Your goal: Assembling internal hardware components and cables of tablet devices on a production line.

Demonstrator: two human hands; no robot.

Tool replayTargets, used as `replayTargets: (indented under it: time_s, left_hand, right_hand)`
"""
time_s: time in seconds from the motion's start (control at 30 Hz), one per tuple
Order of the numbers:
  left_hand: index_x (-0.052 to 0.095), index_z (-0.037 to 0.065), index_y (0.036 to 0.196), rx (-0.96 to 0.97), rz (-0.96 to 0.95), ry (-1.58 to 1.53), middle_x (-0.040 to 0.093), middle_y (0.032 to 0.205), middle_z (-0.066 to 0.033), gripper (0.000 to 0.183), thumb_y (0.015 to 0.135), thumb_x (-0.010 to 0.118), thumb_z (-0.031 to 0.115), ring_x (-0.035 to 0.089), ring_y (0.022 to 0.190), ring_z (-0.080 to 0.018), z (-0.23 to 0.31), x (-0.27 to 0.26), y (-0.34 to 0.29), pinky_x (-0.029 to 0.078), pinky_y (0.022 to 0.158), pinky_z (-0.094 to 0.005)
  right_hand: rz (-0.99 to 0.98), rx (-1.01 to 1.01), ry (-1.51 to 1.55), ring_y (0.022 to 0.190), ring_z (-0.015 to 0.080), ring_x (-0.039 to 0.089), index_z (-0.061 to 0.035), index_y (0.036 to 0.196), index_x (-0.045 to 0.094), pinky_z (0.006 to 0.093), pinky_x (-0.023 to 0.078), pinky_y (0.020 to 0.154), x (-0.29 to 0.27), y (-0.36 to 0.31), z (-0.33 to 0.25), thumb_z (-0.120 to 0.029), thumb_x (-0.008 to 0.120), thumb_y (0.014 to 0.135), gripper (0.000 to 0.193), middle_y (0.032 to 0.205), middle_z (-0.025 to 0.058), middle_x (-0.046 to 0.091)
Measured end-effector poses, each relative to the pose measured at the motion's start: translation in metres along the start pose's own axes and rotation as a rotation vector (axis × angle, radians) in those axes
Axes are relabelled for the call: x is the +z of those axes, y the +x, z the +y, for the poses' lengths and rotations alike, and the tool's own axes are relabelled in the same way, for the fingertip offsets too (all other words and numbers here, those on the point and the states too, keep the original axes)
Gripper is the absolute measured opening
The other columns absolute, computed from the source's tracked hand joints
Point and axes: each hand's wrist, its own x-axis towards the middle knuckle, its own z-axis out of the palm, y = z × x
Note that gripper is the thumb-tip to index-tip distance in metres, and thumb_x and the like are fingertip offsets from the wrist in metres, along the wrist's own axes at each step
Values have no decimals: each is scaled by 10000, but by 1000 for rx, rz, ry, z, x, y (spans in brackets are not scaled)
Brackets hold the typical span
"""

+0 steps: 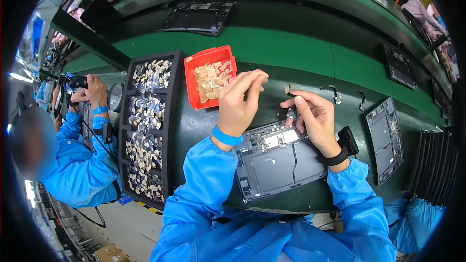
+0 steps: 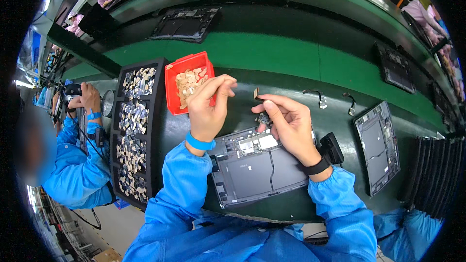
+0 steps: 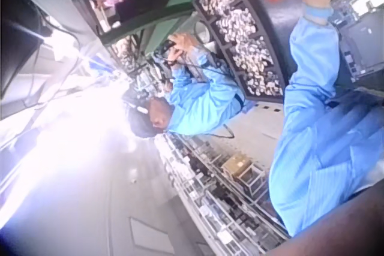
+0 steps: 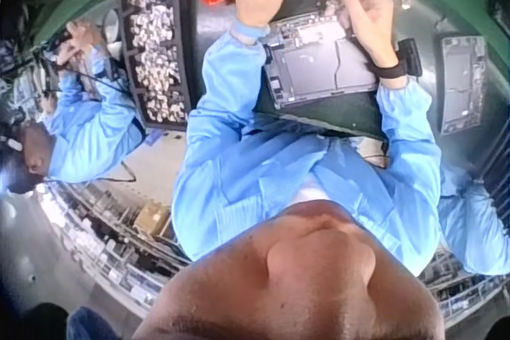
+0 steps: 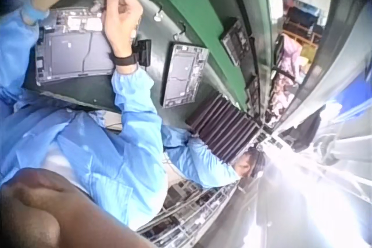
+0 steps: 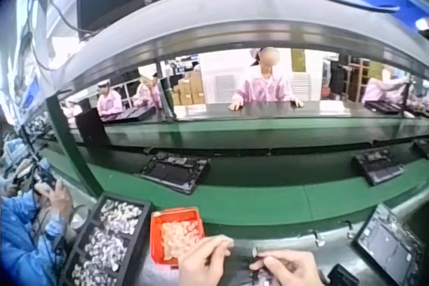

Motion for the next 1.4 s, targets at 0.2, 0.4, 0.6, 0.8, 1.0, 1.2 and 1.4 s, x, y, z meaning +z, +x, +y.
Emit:
replayTargets:
  time_s: [0.2, 0.4, 0.6, 0.8, 1.0, 1.2, 1.4]
  left_hand:
    - [774, -34, 1014, 274, -73, -48, 777, 955, -150, 177, 838, 787, -18, 748, 785, -234, 7, 10, -10, 585, 701, -318]
    - [766, -41, 1052, 244, -101, -82, 775, 950, -160, 210, 845, 786, -10, 744, 768, -210, 6, 16, -15, 580, 685, -300]
    - [765, -20, 1101, 154, -99, -96, 772, 905, -140, 245, 857, 779, -6, 730, 700, -182, 7, 12, -17, 560, 633, -275]
    - [750, -22, 1056, 171, -169, -52, 717, 778, -118, 177, 880, 756, -3, 701, 651, -181, 1, 8, -12, 533, 581, -297]
    - [721, 4, 975, 247, -208, 8, 707, 751, -95, 110, 873, 754, 27, 701, 654, -179, 0, 3, -12, 536, 580, -298]
    - [718, 61, 979, 150, 72, 195, 652, 656, -86, 112, 871, 741, 77, 663, 593, -230, -4, -43, 10, 533, 561, -349]
    - [760, 87, 969, 302, 305, 427, 713, 955, -45, 197, 786, 797, 23, 658, 893, -300, 4, -44, 25, 519, 849, -420]
  right_hand:
    - [96, -125, -45, 772, 88, 709, -24, 1294, 690, 179, 446, 536, 3, 3, 9, -190, 633, 1047, 302, 986, 84, 774]
    - [50, -109, -118, 857, 68, 686, -14, 1280, 704, 190, 470, 609, -3, -3, 9, -137, 649, 1033, 282, 986, 65, 768]
    - [30, -141, -118, 930, 113, 698, 15, 1265, 705, 247, 552, 820, 5, -3, 6, -75, 643, 1023, 265, 1013, 95, 764]
    - [30, -91, -160, 923, 128, 706, 17, 1261, 706, 260, 559, 830, 2, -2, 5, -60, 646, 1016, 264, 1003, 113, 768]
    - [4, -209, -208, 872, 143, 712, 25, 1199, 705, 254, 565, 740, 3, -3, 7, -112, 630, 1037, 226, 1033, 124, 761]
    - [23, -110, -5, 620, 80, 577, -12, 1228, 639, 211, 459, 541, 4, 0, 6, -161, 597, 1064, 225, 977, 112, 729]
    - [6, -112, -36, 703, 62, 562, -10, 1381, 578, 208, 477, 652, 3, 3, 12, -57, 571, 1050, 334, 1006, 82, 717]
